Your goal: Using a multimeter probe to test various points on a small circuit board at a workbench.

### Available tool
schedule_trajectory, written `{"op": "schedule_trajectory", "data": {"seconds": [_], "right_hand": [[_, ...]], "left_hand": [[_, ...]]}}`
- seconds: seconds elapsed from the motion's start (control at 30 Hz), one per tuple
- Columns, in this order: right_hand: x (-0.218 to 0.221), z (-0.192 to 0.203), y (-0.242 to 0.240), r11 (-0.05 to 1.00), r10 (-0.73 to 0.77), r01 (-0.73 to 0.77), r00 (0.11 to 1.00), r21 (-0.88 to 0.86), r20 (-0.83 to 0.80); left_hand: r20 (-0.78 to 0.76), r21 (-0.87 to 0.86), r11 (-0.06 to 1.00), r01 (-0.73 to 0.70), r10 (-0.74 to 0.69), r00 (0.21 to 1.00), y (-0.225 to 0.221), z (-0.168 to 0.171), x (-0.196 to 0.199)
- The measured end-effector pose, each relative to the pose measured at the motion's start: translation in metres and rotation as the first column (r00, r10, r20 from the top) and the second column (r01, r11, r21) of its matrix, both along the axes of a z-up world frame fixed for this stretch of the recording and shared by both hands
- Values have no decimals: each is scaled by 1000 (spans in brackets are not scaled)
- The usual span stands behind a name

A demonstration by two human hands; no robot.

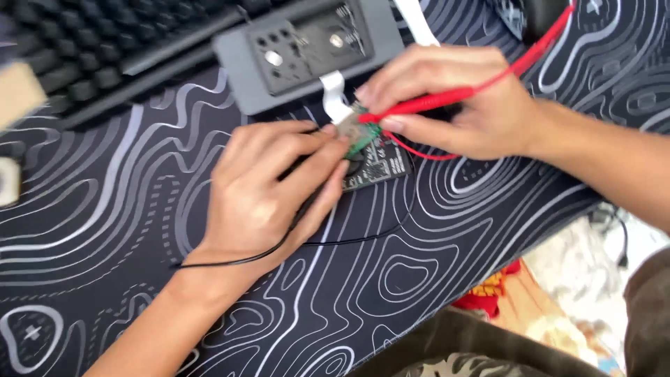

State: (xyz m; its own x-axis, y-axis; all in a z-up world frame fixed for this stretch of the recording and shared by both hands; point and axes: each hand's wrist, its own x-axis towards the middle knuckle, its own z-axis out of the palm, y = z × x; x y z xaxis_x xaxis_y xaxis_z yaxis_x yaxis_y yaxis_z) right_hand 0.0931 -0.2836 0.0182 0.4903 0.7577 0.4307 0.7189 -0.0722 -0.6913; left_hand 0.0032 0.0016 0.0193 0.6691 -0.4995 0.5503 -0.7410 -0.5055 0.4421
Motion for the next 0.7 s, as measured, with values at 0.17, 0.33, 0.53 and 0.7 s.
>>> {"op": "schedule_trajectory", "data": {"seconds": [0.17,0.33,0.53,0.7], "right_hand": [[2,2,1,999,33,-32,999,16,-27],[2,4,1,998,58,-58,997,11,-43],[3,3,2,997,78,-77,996,19,-41],[6,-1,-1,993,115,-115,993,22,-5]], "left_hand": [[-9,15,1000,10,-10,1000,4,4,2],[-16,1,1000,18,-18,1000,7,1,3],[27,21,1000,18,-18,999,8,-6,5],[41,46,999,20,-22,999,9,-4,3]]}}
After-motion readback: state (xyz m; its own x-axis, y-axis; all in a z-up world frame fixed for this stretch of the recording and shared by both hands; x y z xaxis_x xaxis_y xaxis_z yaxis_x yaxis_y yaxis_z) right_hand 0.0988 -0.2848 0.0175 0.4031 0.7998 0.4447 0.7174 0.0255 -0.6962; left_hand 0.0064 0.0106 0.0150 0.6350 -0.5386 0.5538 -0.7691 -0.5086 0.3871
